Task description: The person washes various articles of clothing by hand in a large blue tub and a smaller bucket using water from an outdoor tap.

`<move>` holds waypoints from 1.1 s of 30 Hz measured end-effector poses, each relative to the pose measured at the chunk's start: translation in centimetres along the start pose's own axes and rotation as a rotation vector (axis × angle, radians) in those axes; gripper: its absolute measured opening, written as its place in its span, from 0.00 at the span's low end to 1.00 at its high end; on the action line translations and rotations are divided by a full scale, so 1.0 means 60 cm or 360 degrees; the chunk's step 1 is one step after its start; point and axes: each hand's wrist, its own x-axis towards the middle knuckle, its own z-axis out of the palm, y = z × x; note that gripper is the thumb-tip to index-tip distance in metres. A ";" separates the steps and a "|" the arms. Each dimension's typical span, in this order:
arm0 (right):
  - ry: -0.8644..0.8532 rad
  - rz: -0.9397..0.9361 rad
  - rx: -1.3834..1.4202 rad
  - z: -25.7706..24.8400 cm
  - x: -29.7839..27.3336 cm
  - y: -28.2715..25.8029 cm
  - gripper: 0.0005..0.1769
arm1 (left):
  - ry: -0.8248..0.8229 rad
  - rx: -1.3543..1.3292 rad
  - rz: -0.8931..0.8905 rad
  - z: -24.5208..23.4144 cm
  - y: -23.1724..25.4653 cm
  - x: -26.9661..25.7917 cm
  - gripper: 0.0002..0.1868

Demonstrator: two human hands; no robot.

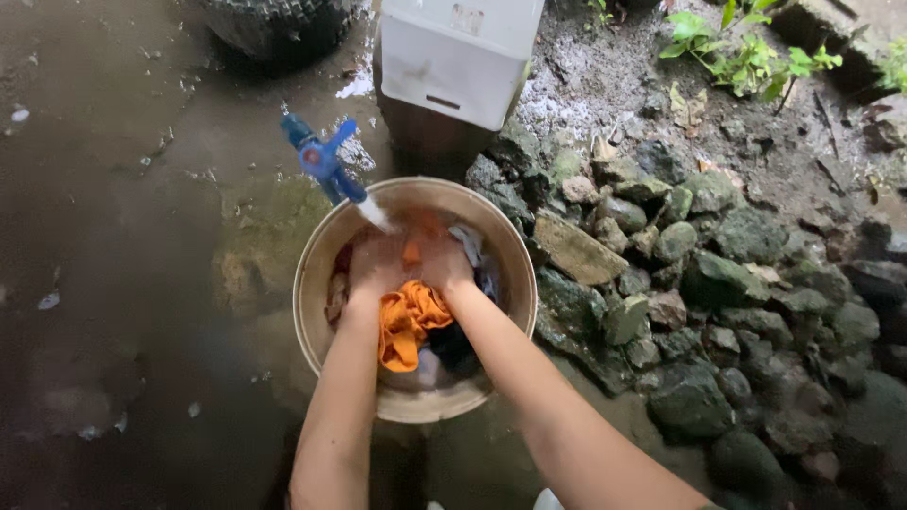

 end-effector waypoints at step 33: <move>-0.0977 -0.0096 -0.0417 -0.288 -0.131 -0.124 0.30 | -0.0985 -0.0198 -0.0529 -0.187 0.115 -0.051 0.42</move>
